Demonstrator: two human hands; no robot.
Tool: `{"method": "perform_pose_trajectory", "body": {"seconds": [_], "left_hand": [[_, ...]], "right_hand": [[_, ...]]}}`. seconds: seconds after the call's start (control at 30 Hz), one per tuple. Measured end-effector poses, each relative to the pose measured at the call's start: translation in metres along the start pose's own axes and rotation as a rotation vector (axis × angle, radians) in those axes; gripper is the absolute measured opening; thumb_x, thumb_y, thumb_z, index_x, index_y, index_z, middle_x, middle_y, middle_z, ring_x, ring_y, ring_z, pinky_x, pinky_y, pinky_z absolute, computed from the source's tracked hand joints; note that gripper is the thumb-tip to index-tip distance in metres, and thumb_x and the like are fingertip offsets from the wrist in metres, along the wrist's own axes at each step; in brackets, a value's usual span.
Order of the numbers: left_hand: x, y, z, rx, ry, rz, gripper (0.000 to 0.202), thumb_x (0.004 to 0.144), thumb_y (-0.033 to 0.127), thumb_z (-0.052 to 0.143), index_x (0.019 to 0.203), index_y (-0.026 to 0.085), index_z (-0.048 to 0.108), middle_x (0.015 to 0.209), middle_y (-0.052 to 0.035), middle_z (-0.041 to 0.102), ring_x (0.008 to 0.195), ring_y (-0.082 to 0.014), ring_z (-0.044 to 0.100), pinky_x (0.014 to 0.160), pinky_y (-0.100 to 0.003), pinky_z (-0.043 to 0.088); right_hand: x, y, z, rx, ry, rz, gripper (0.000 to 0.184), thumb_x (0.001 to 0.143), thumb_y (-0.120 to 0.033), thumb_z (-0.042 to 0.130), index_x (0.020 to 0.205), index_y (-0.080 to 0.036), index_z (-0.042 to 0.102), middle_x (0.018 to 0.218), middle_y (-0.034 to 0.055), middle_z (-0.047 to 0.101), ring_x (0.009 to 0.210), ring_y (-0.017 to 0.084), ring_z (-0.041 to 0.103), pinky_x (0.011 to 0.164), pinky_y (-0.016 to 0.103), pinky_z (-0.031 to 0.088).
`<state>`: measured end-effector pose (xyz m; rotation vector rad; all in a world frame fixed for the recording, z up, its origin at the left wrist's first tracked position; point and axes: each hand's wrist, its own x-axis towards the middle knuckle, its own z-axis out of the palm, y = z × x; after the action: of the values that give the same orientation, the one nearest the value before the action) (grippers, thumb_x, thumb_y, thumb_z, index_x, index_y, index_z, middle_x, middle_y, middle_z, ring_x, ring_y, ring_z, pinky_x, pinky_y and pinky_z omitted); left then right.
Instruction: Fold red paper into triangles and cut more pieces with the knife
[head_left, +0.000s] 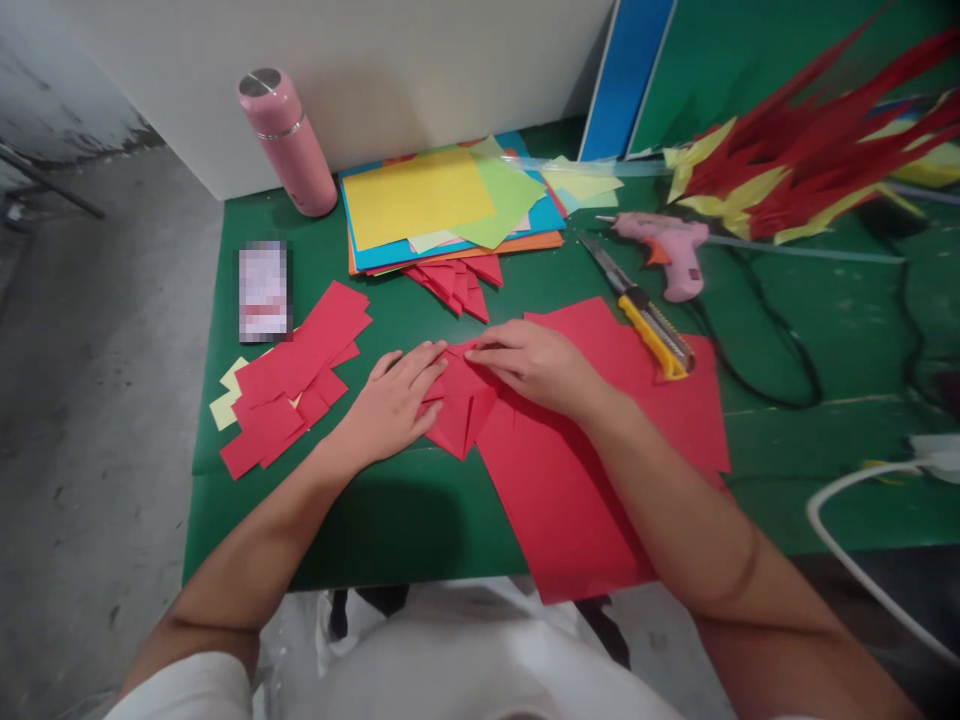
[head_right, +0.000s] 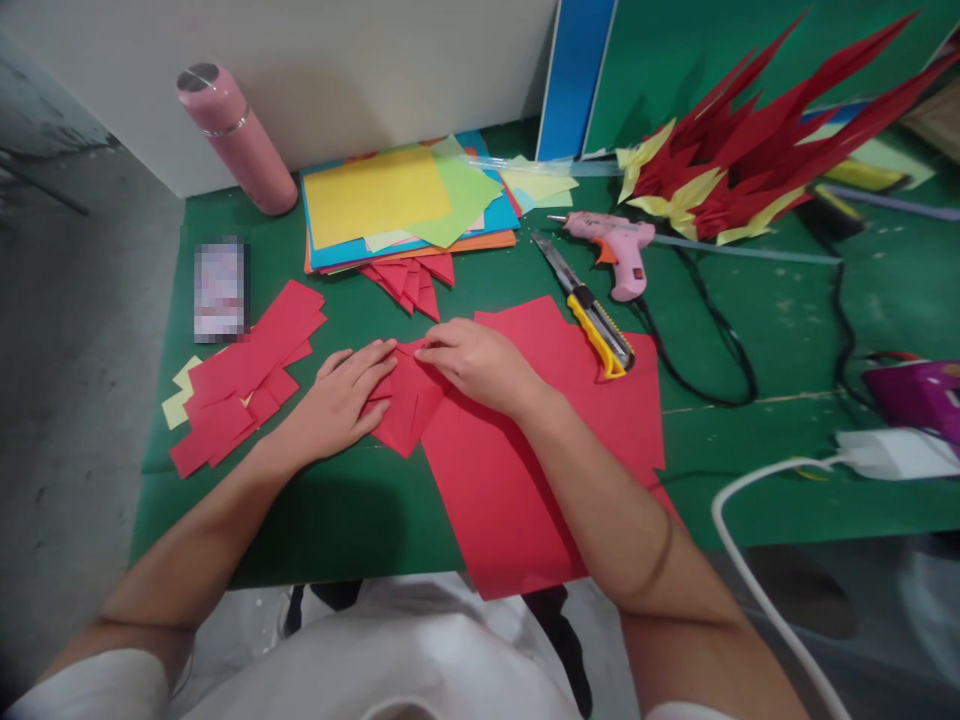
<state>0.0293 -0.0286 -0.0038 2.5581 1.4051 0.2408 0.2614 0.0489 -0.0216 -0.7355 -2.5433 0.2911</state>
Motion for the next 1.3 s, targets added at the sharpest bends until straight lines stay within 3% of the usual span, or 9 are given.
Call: {"method": "perform_pose_trajectory", "body": {"seconds": [0.37, 0.73, 0.97, 1.13, 1.3], "left_hand": [[-0.002, 0.001, 0.003, 0.029, 0.023, -0.016, 0.045, 0.1, 0.031, 0.038, 0.14, 0.016, 0.048, 0.154, -0.0122, 0.042, 0.145, -0.0266, 0.036, 0.118, -0.049, 0.023], [-0.003, 0.002, 0.003, 0.03, 0.04, -0.043, 0.046, 0.099, 0.034, 0.039, 0.139, 0.017, 0.051, 0.153, -0.0125, 0.044, 0.144, -0.0293, 0.036, 0.119, -0.053, 0.021], [0.0, 0.004, 0.002, 0.019, 0.031, -0.106, 0.058, 0.095, 0.034, 0.041, 0.152, 0.019, 0.036, 0.151, -0.0114, 0.047, 0.142, -0.0319, 0.038, 0.12, -0.057, 0.014], [0.004, 0.01, 0.001, 0.001, 0.042, -0.15, 0.057, 0.092, 0.03, 0.042, 0.148, 0.022, 0.042, 0.147, -0.0082, 0.051, 0.139, -0.0308, 0.041, 0.121, -0.058, 0.008], [0.005, 0.013, 0.004, 0.009, 0.067, -0.163, 0.056, 0.09, 0.03, 0.045, 0.146, 0.023, 0.046, 0.145, -0.009, 0.052, 0.139, -0.034, 0.039, 0.12, -0.06, 0.012]], "right_hand": [[0.0, 0.0, -0.002, -0.031, 0.013, -0.054, 0.036, 0.1, -0.023, 0.041, 0.099, -0.015, 0.076, 0.097, 0.012, 0.073, 0.087, 0.022, 0.065, 0.074, 0.035, 0.053], [0.001, 0.0, -0.003, -0.012, -0.048, -0.024, 0.039, 0.101, -0.025, 0.038, 0.1, -0.02, 0.077, 0.098, 0.011, 0.073, 0.089, 0.023, 0.065, 0.076, 0.038, 0.054], [0.001, 0.001, -0.002, 0.012, -0.062, -0.024, 0.039, 0.1, -0.023, 0.038, 0.102, -0.02, 0.076, 0.1, 0.0118, 0.073, 0.089, 0.024, 0.064, 0.076, 0.039, 0.054], [0.002, 0.001, -0.003, -0.029, -0.081, -0.047, 0.037, 0.099, -0.02, 0.038, 0.103, -0.017, 0.075, 0.101, 0.0132, 0.072, 0.092, 0.024, 0.063, 0.079, 0.04, 0.053], [0.003, -0.002, -0.007, -0.041, -0.117, -0.068, 0.034, 0.097, -0.015, 0.042, 0.104, -0.017, 0.074, 0.106, 0.0128, 0.071, 0.095, 0.024, 0.061, 0.082, 0.041, 0.052]]}}
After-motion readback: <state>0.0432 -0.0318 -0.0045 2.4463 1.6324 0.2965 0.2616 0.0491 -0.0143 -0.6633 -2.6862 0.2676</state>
